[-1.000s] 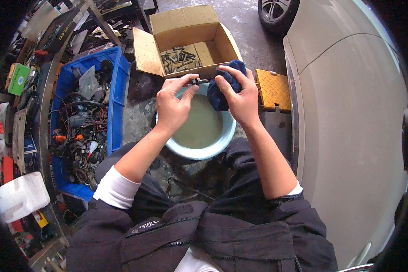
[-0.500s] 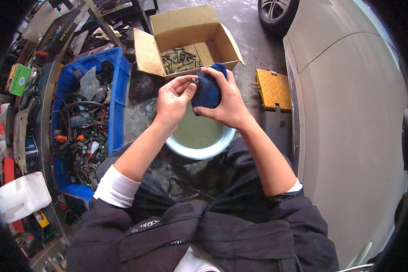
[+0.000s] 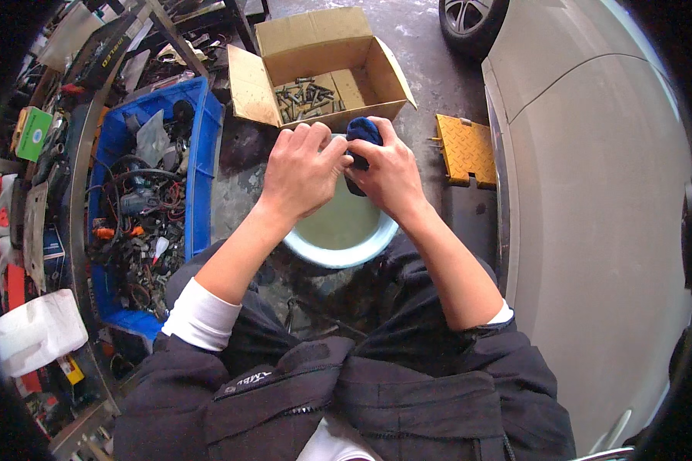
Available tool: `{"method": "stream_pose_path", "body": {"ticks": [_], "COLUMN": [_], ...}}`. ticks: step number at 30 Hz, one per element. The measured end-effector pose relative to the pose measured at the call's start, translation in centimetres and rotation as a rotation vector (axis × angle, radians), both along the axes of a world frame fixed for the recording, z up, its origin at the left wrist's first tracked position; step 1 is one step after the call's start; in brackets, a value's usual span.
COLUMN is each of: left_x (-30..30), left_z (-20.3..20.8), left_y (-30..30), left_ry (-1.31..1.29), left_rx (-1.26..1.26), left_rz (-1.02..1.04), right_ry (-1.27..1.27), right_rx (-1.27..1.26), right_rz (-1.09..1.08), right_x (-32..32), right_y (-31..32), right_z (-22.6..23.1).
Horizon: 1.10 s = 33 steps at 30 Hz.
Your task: The person sits on the floor and repeatedly picks small metal fasteners from a blue bin, wipes each one with a blue cloth over a basin of liquid, and places the cleaned fasteners into a cardboard box.
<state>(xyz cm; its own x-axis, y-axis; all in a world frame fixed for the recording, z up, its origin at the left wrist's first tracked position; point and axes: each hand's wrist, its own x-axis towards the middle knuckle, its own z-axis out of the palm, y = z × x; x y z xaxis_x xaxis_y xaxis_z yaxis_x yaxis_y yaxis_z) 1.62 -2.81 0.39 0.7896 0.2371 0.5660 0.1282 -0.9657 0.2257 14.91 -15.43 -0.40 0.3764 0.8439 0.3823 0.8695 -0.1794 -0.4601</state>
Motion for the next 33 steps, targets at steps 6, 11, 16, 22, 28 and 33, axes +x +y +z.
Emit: {"method": "stream_pose_path", "body": {"ticks": [6, 11, 16, 22, 28, 33], "left_x": [0.2, -0.6, -0.6, 0.0, -0.1, -0.1], "left_z": [-1.7, -1.3, -1.4, -1.7, -1.3, -1.0], "left_y": [-0.1, 1.0, 1.4, -0.2, 1.0, 0.5], "left_ry": [0.353, 0.256, 0.062, 0.148, 0.425, -0.068], "left_rx": [-0.582, -0.467, -0.179, -0.215, -0.862, -0.43], "left_rz": [0.191, 0.102, -0.167, -0.021, 0.089, -0.146], "right_ry": [-0.161, 0.052, 0.163, 0.088, -0.03, 0.179], "right_rx": [-0.022, -0.083, -0.071, -0.088, -0.01, -0.07], "right_rz": [0.019, -0.047, -0.046, 0.005, 0.014, -0.041], "right_x": [-0.6, -0.5, 1.1, 0.4, 0.2, 1.5], "right_y": [0.2, 0.2, -0.3, -0.5, -0.2, -0.4], "right_z": [-0.9, 0.0, -0.5, 0.0, -0.2, -0.7]}}
